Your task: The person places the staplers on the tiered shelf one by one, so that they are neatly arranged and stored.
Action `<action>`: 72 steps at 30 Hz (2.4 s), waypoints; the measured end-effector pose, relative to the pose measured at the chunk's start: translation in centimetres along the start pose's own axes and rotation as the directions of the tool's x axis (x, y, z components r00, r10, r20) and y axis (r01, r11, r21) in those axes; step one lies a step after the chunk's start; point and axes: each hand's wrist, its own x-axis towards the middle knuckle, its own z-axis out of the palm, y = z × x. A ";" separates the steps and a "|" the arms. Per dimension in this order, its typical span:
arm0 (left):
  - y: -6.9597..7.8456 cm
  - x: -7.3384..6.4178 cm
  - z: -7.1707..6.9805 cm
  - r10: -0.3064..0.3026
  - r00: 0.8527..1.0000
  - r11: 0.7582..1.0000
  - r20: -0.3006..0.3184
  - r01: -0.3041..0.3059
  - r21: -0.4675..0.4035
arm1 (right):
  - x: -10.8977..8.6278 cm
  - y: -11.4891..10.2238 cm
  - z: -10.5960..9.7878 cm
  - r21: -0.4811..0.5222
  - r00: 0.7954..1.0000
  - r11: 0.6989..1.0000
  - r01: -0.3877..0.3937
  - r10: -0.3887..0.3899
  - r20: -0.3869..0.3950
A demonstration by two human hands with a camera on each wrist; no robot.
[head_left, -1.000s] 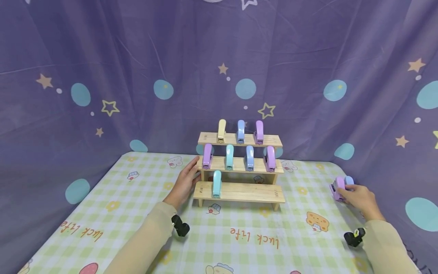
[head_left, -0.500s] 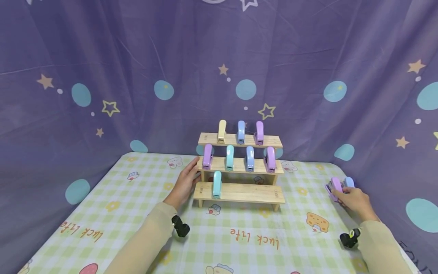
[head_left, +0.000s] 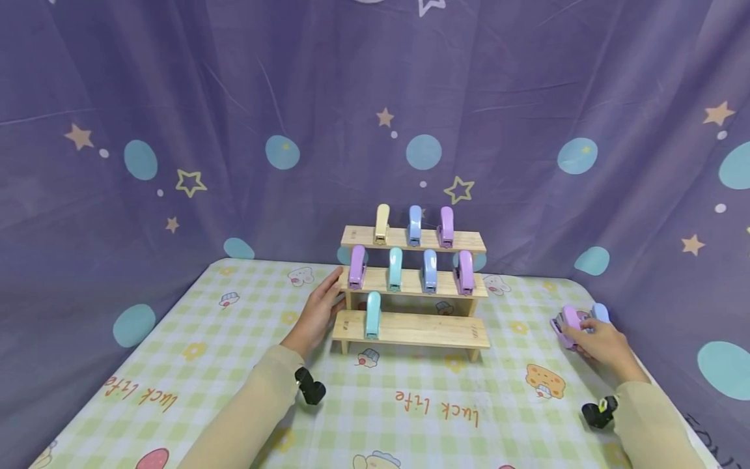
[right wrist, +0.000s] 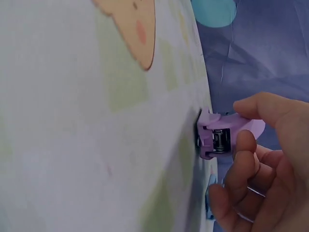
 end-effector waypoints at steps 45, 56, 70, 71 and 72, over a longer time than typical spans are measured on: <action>0.1 0.1 0.0 -0.004 1.000 1.000 -0.010 0.004 -0.002 | -4.3 -15.4 2.6 0.173 0.873 0.924 0.341 -0.379 0.306; 0.1 0.0 -0.1 0.007 1.000 1.000 0.008 -0.007 -0.007 | -4.0 -19.0 6.6 0.292 0.825 0.889 0.352 -0.442 0.352; 0.0 0.0 0.0 0.005 1.000 1.000 0.003 -0.005 0.000 | -3.1 -22.3 11.2 0.342 0.864 0.886 0.313 -0.415 0.286; 0.0 0.0 -0.1 0.007 1.000 1.000 0.004 -0.007 0.004 | -3.1 -22.5 11.4 0.344 0.866 0.887 0.309 -0.412 0.285; 0.0 0.0 -0.1 0.007 1.000 1.000 0.004 -0.007 0.010 | -3.0 -22.7 11.6 0.342 0.866 0.888 0.308 -0.410 0.285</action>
